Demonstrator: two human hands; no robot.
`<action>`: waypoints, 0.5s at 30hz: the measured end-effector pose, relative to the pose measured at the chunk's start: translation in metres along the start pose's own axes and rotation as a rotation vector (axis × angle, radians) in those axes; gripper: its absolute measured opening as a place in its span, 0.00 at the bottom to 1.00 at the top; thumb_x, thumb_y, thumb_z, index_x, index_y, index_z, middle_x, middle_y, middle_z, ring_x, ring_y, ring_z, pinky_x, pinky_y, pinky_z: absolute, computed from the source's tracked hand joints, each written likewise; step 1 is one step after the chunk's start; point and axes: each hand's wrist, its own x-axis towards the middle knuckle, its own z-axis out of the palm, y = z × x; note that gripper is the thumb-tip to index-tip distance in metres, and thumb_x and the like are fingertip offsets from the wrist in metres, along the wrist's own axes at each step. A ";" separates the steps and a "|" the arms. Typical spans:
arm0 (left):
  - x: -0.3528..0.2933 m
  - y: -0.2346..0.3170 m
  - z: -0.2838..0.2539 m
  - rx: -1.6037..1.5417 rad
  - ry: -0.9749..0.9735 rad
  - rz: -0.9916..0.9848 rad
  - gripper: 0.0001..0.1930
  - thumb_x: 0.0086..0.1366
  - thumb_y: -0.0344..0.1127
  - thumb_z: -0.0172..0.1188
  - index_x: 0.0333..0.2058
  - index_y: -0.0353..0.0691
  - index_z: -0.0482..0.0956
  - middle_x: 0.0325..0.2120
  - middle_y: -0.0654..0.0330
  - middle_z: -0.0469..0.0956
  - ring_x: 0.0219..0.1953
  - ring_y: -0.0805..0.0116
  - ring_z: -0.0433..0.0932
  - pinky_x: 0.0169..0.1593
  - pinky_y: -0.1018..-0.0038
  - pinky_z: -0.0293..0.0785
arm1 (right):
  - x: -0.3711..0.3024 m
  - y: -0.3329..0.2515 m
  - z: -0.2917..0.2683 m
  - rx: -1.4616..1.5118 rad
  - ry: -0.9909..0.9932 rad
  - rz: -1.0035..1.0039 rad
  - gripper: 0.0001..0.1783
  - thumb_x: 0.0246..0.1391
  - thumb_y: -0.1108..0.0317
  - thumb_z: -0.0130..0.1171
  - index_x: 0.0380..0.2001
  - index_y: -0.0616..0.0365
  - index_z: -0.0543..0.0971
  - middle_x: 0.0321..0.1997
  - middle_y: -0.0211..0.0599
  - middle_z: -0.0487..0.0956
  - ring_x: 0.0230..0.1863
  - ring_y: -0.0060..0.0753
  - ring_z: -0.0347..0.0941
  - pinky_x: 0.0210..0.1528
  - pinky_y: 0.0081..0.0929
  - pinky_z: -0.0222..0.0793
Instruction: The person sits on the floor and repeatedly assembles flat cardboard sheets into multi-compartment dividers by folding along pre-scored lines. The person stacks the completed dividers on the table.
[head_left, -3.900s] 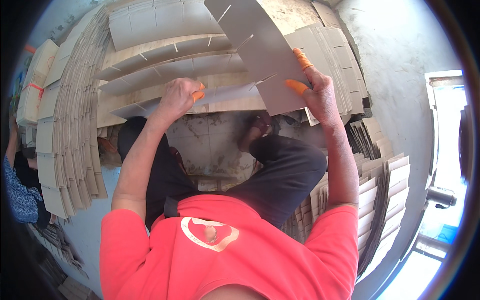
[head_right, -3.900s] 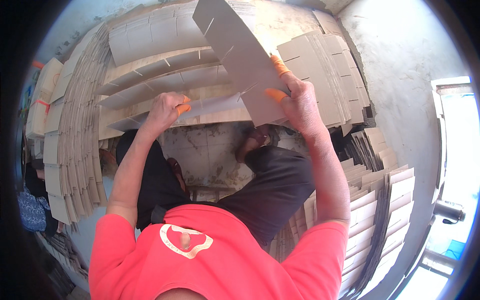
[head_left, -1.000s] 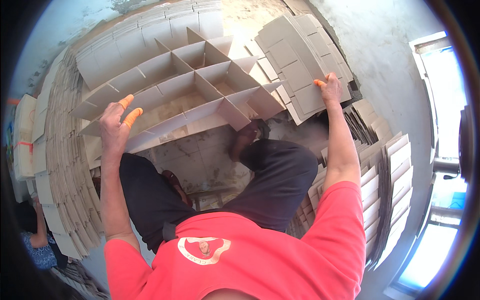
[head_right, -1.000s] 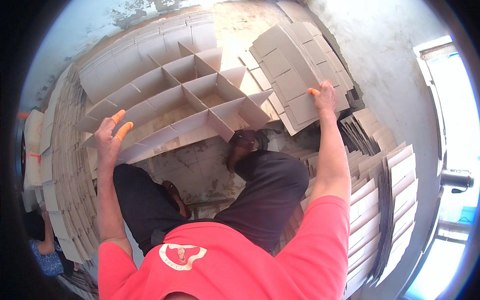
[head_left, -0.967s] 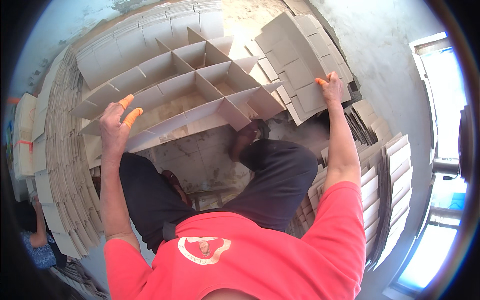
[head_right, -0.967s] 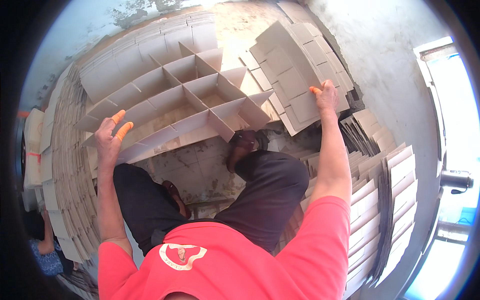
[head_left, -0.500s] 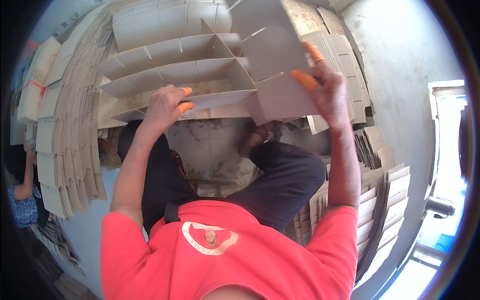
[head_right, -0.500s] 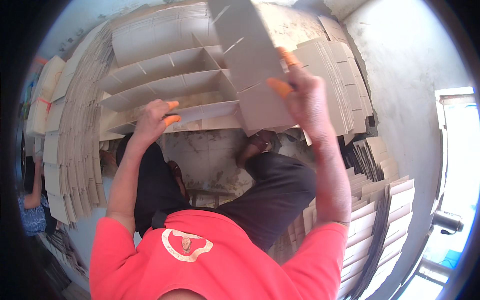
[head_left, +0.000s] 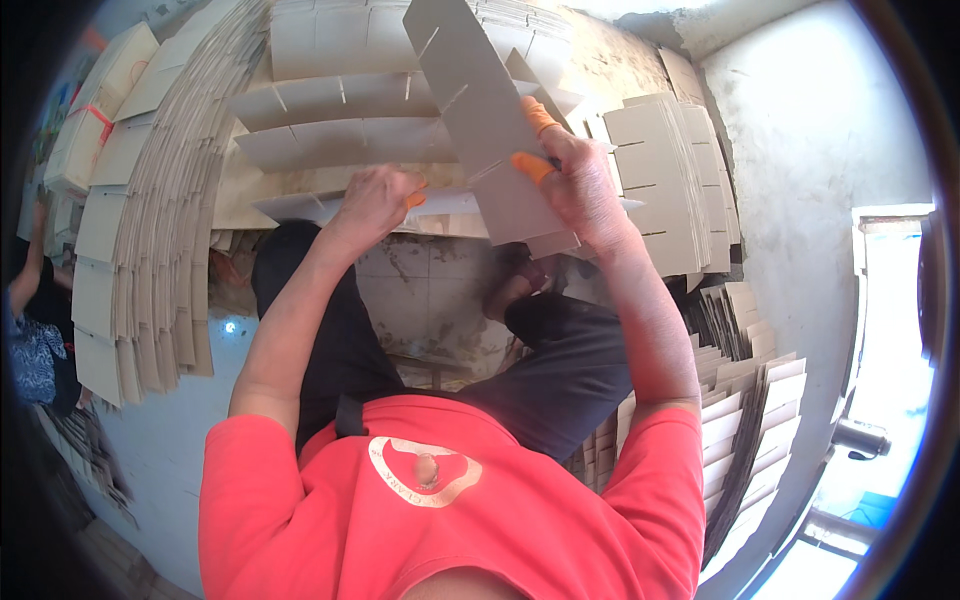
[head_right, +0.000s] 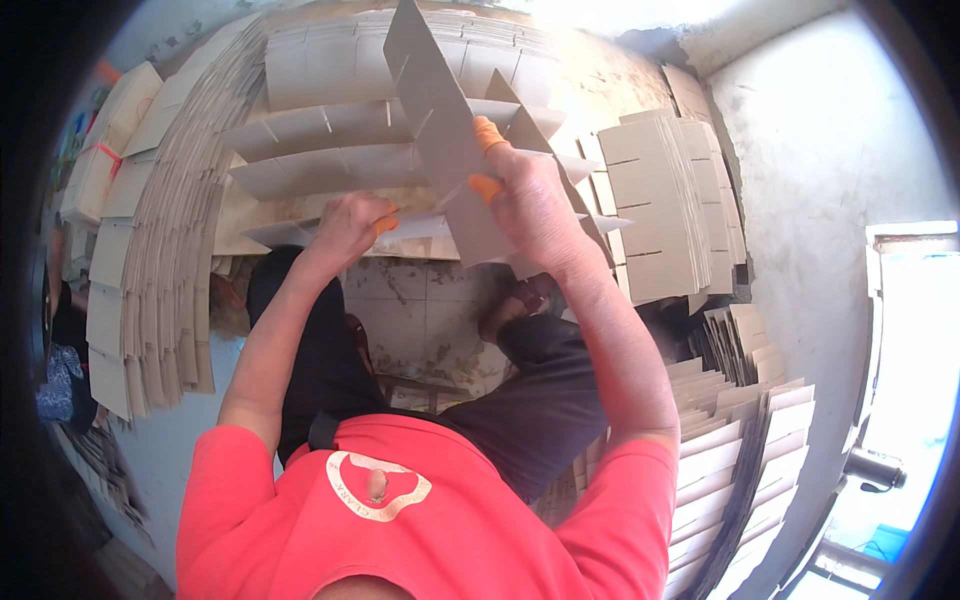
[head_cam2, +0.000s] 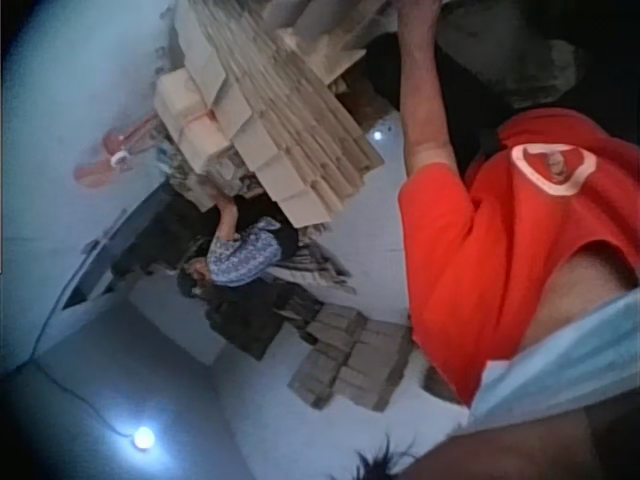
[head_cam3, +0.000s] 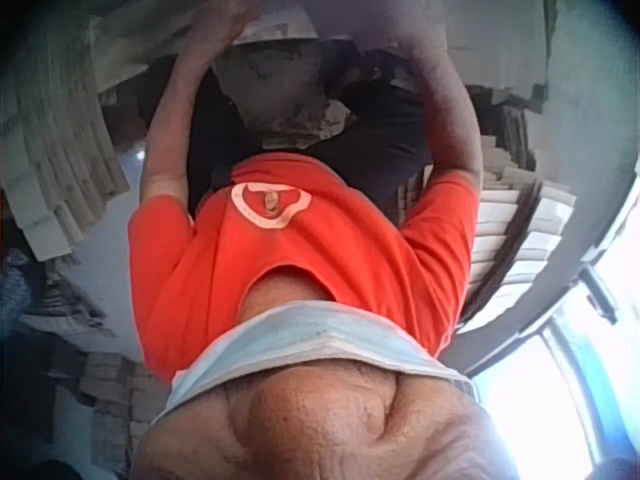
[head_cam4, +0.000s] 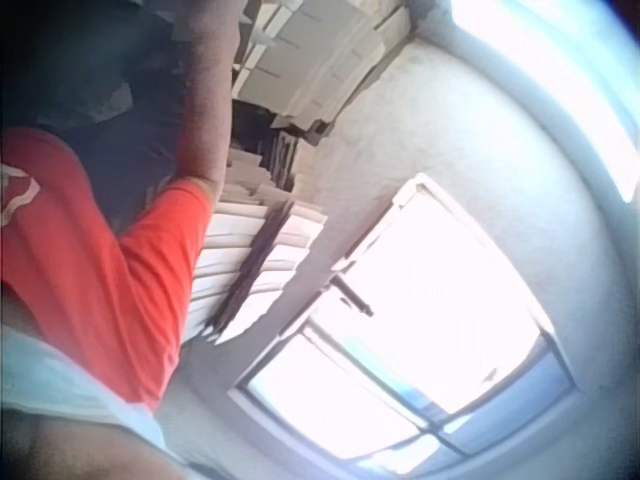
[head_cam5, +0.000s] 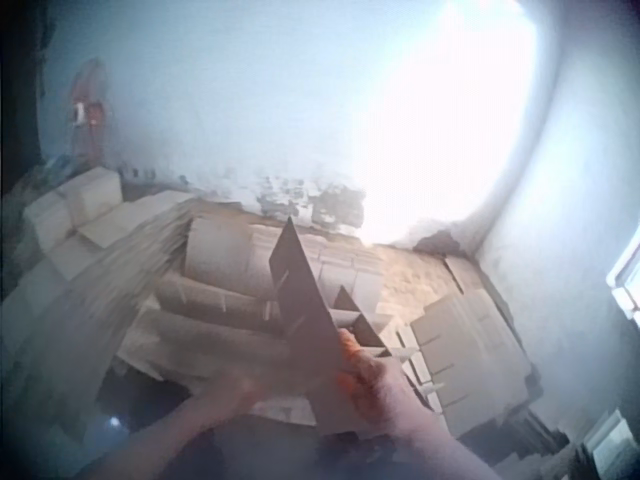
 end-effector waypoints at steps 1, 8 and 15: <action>0.000 0.000 -0.001 0.002 0.017 0.003 0.08 0.54 0.34 0.62 0.31 0.37 0.81 0.23 0.48 0.77 0.30 0.47 0.76 0.34 0.58 0.71 | 0.001 -0.003 -0.002 0.040 -0.013 0.019 0.22 0.46 0.82 0.59 0.48 0.69 0.73 0.48 0.57 0.77 0.48 0.50 0.76 0.47 0.32 0.71; 0.003 0.004 -0.004 -0.031 0.021 -0.030 0.09 0.54 0.36 0.62 0.33 0.38 0.82 0.24 0.48 0.77 0.31 0.48 0.77 0.36 0.57 0.71 | -0.002 -0.007 -0.002 0.014 0.038 -0.116 0.23 0.51 0.78 0.60 0.52 0.69 0.72 0.55 0.44 0.76 0.40 0.17 0.73 0.45 0.18 0.69; 0.004 0.001 -0.002 -0.039 0.043 -0.020 0.09 0.53 0.35 0.64 0.32 0.39 0.83 0.24 0.48 0.77 0.31 0.48 0.77 0.35 0.59 0.72 | -0.002 -0.007 -0.002 -0.040 0.014 0.000 0.28 0.47 0.83 0.59 0.55 0.67 0.70 0.45 0.52 0.79 0.42 0.40 0.78 0.46 0.27 0.71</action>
